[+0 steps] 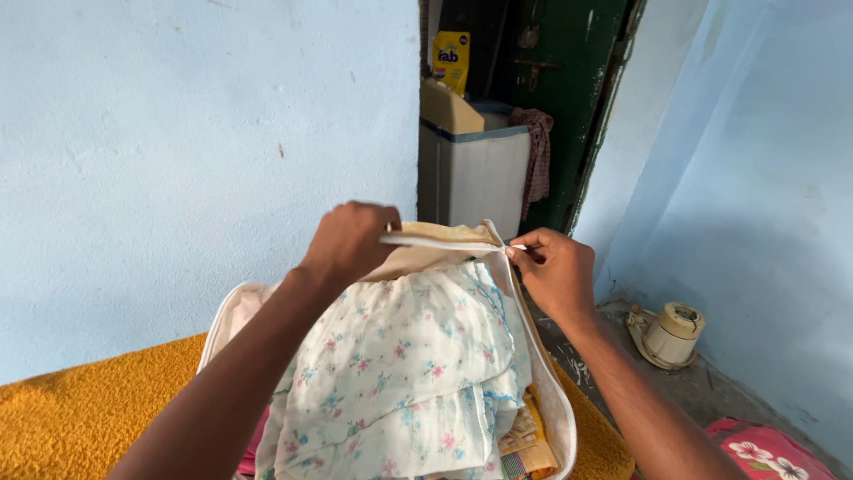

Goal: The person folds multiple towels and bed linens on a yellow-covered table, stacking them neatly. The person then places the folded items into a fabric storage bag and zips it closed.

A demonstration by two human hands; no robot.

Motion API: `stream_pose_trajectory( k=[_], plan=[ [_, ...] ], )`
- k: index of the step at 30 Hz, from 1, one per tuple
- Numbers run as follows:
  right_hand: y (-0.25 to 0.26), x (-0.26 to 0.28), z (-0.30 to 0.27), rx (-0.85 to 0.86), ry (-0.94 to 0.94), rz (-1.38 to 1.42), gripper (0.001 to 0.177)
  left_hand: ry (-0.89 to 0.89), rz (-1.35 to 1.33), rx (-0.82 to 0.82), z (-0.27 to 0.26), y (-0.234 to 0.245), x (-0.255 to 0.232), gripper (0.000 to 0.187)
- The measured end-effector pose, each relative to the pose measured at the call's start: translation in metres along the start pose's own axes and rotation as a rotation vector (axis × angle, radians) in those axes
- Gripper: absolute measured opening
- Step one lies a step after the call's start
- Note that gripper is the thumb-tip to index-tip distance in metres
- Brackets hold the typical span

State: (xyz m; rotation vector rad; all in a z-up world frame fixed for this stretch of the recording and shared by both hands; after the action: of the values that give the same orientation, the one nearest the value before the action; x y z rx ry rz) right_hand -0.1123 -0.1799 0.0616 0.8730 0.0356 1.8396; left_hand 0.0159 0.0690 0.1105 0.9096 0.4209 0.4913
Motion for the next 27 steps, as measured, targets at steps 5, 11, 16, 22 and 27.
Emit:
stream_pose_trajectory(
  k=[5,11,16,22,27],
  plan=[
    [0.0,0.002,-0.002,0.049,-0.075,-0.015,0.012,-0.33,-0.052,-0.003,-0.006,0.032,-0.091,0.049],
    [0.006,0.01,-0.01,0.01,0.054,-0.02,0.01,-0.275,-0.377,0.097,0.011,0.015,-0.147,0.027],
    [0.017,0.012,-0.024,-0.01,0.032,0.009,0.014,0.335,-0.309,0.125,0.039,-0.028,-0.113,0.049],
    [0.026,0.015,-0.027,0.009,0.083,0.027,0.012,0.529,-0.38,0.225,0.067,-0.086,-0.101,0.036],
    [0.046,0.01,-0.045,0.041,0.012,0.024,0.011,0.531,-0.288,0.081,0.074,-0.092,-0.091,0.045]
  ],
)
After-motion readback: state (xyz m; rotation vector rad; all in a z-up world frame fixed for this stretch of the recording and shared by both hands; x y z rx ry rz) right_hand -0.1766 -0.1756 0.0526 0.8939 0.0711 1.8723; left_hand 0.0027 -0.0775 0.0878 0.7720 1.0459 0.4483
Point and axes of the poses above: each hand's wrist, its own z-axis towards the middle knuckle, its own y-axis out of the back of the hand, x = y × z, the point moved 3 cm from there along z, towards the middle knuckle, and after that the axes turned 3 degrees about -z, right-handed, at the moved point
